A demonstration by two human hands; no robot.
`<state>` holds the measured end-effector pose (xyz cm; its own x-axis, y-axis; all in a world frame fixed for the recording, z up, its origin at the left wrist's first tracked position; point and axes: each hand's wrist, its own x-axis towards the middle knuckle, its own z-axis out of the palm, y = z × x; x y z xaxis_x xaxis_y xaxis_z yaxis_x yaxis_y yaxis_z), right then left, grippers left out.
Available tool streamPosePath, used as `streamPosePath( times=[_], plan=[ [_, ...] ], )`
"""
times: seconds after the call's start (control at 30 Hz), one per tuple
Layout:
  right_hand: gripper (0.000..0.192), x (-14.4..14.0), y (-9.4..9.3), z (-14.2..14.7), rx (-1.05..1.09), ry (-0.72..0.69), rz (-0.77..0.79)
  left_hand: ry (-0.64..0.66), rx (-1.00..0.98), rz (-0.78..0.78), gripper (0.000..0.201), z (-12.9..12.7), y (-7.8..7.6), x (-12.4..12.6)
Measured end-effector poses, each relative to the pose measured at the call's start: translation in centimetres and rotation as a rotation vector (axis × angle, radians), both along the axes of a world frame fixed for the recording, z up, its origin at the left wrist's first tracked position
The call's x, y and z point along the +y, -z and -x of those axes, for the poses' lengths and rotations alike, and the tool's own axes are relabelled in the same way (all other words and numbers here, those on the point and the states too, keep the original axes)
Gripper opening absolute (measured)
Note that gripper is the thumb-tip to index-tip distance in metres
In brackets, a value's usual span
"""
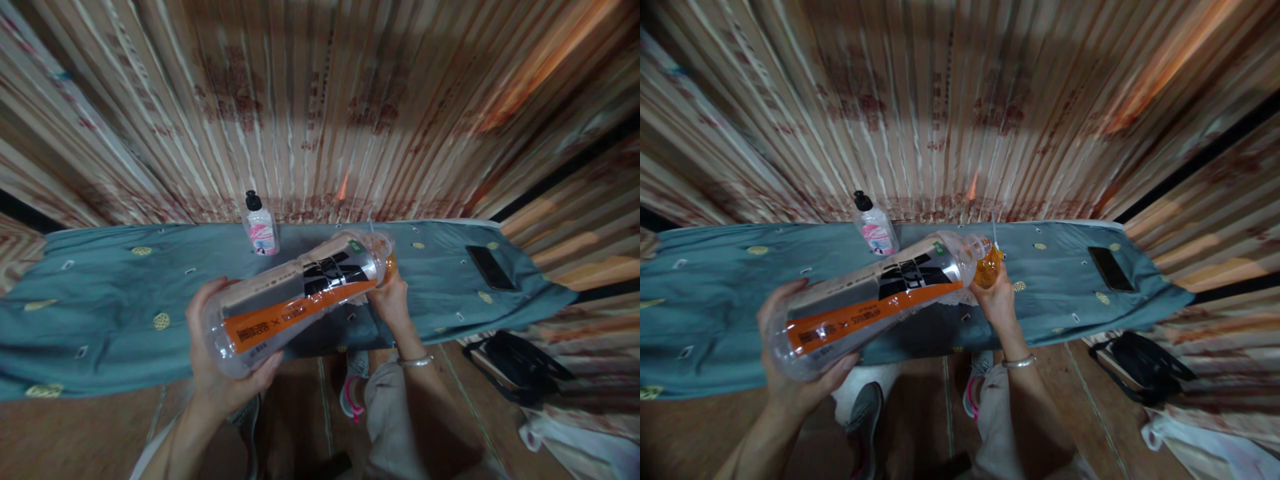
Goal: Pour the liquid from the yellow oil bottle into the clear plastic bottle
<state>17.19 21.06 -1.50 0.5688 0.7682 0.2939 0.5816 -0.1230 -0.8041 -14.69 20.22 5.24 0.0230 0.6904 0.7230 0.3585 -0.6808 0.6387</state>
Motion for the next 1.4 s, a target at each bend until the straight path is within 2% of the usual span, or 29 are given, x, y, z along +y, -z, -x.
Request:
streamPosePath(
  times=[0.13,0.43,0.73,1.0,1.4],
  plan=[
    [0.077,0.0,-0.2,0.1,0.019,-0.015,-0.003,0.000,0.013,-0.011,0.094,0.2,0.1,0.0],
    [0.065,-0.1,-0.5,0.3,0.039,-0.012,-0.018,-0.012,-0.039,0.018,0.093,-0.2,0.1,0.0],
    [0.064,0.0,0.1,0.0,0.004,-0.002,-0.029,-0.003,-0.041,0.043,0.094,-0.1,0.1,0.0],
    [0.075,-0.1,-0.1,0.2,-0.003,-0.020,-0.008,0.000,-0.012,0.017,0.094,0.0,0.2,0.1],
    [0.066,0.4,1.2,-0.1,0.014,-0.005,-0.044,-0.024,-0.044,0.039,0.088,-0.1,0.6,0.2]
  ],
)
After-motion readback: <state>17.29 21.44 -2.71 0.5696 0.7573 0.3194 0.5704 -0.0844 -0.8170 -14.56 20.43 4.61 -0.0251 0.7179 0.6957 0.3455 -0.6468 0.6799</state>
